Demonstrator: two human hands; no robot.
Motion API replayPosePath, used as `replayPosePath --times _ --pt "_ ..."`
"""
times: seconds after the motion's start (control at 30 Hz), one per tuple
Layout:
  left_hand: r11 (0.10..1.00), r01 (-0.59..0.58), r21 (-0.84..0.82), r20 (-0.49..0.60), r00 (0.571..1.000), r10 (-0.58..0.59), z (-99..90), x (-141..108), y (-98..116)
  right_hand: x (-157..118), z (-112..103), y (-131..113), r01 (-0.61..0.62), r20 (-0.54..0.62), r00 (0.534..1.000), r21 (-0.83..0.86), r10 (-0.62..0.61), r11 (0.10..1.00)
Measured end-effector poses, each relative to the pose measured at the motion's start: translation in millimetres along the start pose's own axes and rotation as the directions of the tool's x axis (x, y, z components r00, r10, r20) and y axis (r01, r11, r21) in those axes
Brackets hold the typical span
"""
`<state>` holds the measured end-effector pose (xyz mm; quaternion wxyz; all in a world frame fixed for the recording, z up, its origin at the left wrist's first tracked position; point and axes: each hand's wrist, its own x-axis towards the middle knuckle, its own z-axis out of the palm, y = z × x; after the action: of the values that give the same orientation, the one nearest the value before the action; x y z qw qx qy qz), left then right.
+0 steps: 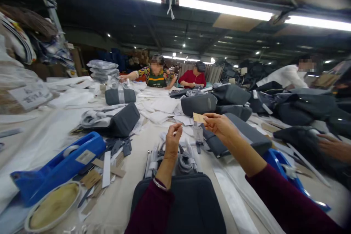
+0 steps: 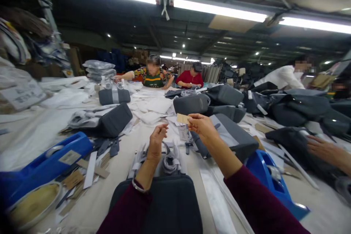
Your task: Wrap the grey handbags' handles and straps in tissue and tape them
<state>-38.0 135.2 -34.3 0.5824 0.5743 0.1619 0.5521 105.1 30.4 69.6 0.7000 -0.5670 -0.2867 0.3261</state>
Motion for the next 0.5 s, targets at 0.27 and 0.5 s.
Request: replayPosePath --times 0.27,0.5 --pt "1.000 -0.011 0.008 0.184 0.983 0.009 10.7 -8 7 -12 -2 33 -0.144 -0.003 0.990 -0.034 0.144 0.989" --pt "0.957 0.095 -0.273 0.221 0.975 -0.034 10.0 -7 15 1 -24 45 -0.201 -0.006 0.979 0.131 0.203 0.971"
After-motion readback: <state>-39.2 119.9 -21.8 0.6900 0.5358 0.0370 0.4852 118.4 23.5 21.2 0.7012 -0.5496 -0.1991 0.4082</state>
